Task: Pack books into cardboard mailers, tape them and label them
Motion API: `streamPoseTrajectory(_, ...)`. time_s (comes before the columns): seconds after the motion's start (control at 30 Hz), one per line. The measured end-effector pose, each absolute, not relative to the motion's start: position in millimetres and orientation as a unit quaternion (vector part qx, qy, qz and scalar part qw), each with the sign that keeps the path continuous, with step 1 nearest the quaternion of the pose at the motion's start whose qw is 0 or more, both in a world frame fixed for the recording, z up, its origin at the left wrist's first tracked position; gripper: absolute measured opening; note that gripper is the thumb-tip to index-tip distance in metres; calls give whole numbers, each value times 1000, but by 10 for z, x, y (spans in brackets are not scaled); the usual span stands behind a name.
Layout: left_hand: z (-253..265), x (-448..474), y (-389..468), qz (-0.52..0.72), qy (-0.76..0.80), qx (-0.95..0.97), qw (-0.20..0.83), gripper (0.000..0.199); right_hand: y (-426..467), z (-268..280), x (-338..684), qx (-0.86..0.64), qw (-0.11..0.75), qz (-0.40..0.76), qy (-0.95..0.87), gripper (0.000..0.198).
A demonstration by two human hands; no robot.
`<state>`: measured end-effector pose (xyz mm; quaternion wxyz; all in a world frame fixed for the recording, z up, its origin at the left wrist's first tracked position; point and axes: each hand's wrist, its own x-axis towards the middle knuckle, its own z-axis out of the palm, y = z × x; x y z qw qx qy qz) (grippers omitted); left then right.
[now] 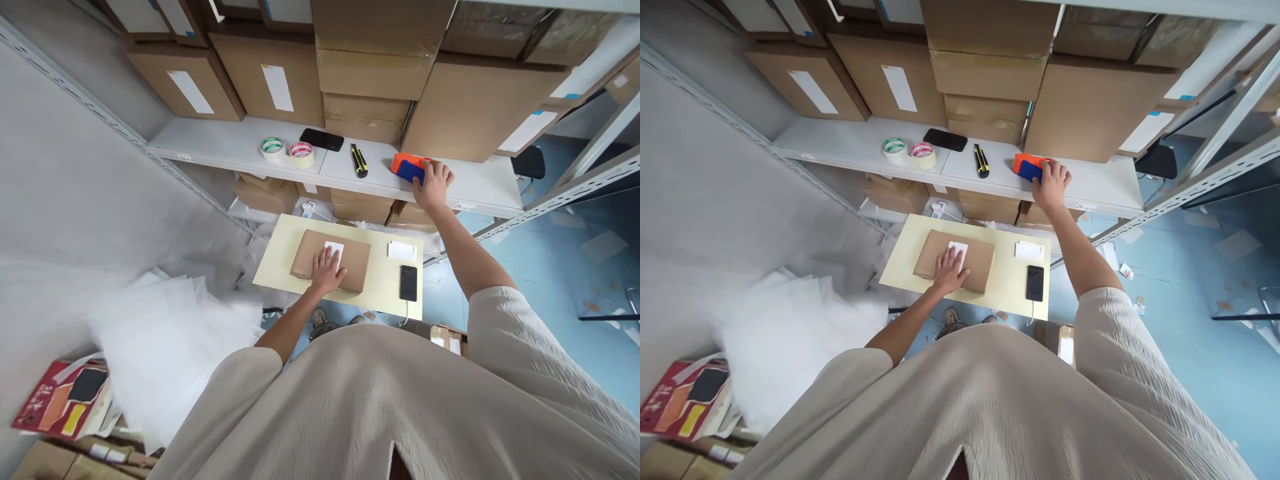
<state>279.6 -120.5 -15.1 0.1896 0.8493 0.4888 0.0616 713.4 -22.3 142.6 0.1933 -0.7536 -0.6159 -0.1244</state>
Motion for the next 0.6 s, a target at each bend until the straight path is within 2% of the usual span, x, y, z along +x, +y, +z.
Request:
streamPoseTrajectory(0.1, -87, 2775, -1075, 80, 510, 827, 221, 71, -591, 1144, 6716, -733, 247, -76, -630, 52)
streamPoseTrajectory(0.23, 45, 2573, -562, 133, 545, 783, 268, 55, -1198, 539, 6014, -736, 292, 173, -585, 45)
streamPoseTrajectory(0.3, 107, 2441, -251, 165, 570, 756, 276, 54, -1448, 283, 5716, -748, 309, 306, -501, 53)
streamPoseTrajectory(0.4, 155, 2287, 111, 154, 620, 700, 319, 64, -1648, 86, 5398, -729, 359, 440, -382, 70)
streamPoseTrajectory(0.5, 142, 2213, 276, 125, 629, 657, 397, 72, -1642, 82, 5226, -699, 401, 501, -316, 89)
streamPoseTrajectory(0.6, 115, 2187, 334, 131, 616, 636, 446, 73, -1557, 168, 5154, -711, 403, 508, -273, 107)
